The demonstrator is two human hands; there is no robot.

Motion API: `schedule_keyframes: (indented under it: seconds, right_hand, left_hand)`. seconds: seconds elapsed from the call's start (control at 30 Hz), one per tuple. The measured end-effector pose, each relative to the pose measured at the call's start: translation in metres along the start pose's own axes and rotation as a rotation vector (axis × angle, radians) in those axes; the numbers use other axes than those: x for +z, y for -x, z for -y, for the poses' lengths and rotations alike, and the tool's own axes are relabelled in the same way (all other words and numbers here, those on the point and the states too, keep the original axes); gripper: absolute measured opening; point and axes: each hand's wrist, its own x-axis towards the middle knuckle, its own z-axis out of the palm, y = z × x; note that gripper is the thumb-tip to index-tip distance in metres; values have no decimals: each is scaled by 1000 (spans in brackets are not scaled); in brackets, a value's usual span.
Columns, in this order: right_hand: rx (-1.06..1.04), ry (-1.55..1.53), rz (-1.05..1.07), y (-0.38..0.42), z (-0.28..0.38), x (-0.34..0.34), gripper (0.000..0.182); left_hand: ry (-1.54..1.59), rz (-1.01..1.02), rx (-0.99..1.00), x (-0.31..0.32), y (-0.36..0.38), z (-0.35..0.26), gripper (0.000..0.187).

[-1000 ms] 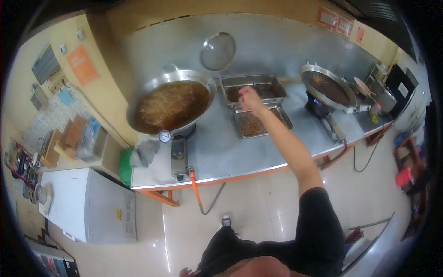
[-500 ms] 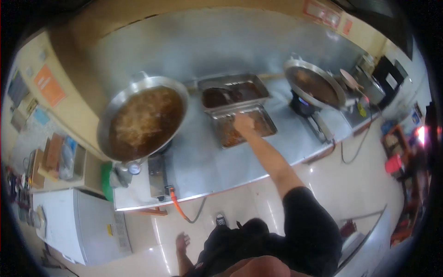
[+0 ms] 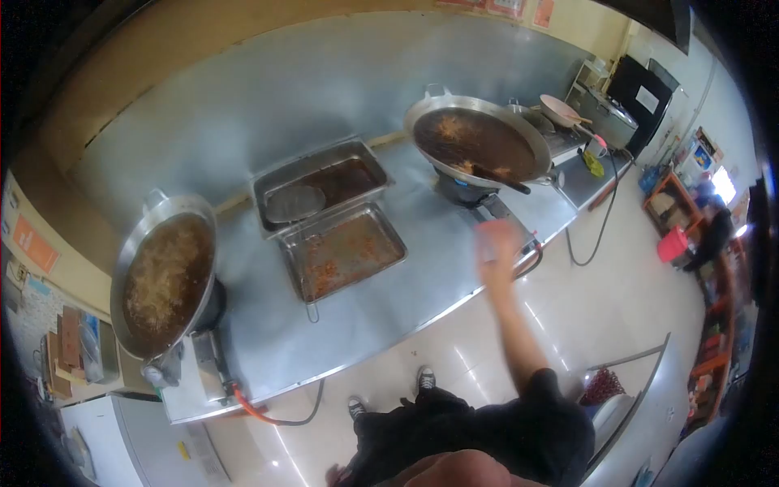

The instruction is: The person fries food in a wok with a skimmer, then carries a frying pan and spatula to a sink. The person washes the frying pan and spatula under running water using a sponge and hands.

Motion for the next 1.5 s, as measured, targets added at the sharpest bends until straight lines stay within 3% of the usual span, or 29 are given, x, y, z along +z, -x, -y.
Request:
schedule_keyframes:
  seconds: [0.03, 0.1, 0.23, 0.3, 0.37, 0.43, 0.53, 0.63, 0.77, 0.87, 1.07, 1.2, 1.3, 1.43, 1.5]
  right_hand:
    - [121, 88, 15, -23, -31, -40, 31]
    - [111, 370, 3, -51, -62, -82, 40]
    - [109, 233, 294, -65, -135, -82, 48]
    - [73, 96, 370, -66, -158, -66, 49]
    - [49, 29, 391, -73, -172, -55, 42]
    - [15, -2, 403, -80, -188, -39, 36]
    - [-26, 59, 311, -119, -194, -26, 25]
    - [-121, -2, 146, -157, -185, -30, 19]
    - [-190, -31, 239, -128, -168, -43, 19]
    - [-89, -35, 279, -107, -158, -55, 22]
    - [-84, -41, 285, -78, -160, -58, 25]
    - [-116, -42, 286, -64, -157, -54, 28]
    - [-113, -35, 287, -54, -154, -55, 29]
    - [-117, -32, 299, -44, -153, -53, 30]
    - [-125, -37, 296, -41, -154, -52, 30]
  left_hand:
    - [-16, -14, 2, 14, -1, 9, 40]
    - [-33, -28, -8, 43, -2, 31, 40]
    - [-51, 33, 90, 91, -23, 51, 40]
    - [13, 168, 304, 116, -36, 58, 40]
    - [-129, -94, 29, 141, -51, 18, 39]
    - [-220, -126, 154, 187, -24, -33, 39]
    - [-229, -112, 309, 211, -21, -58, 40]
    - [-222, -116, 296, 220, -12, -58, 40]
    - [-158, -135, 180, 204, -12, -21, 41]
    - [32, 31, -15, 161, -37, 32, 42]
    - [-82, -27, 12, 154, -30, 35, 43]
    - [-150, -43, 64, 165, -34, -5, 42]
    - [-274, -184, 122, 194, -37, -29, 41]
    - [-294, -99, 195, 212, -26, -43, 40]
    - [-311, -156, 130, 217, -32, -41, 39]
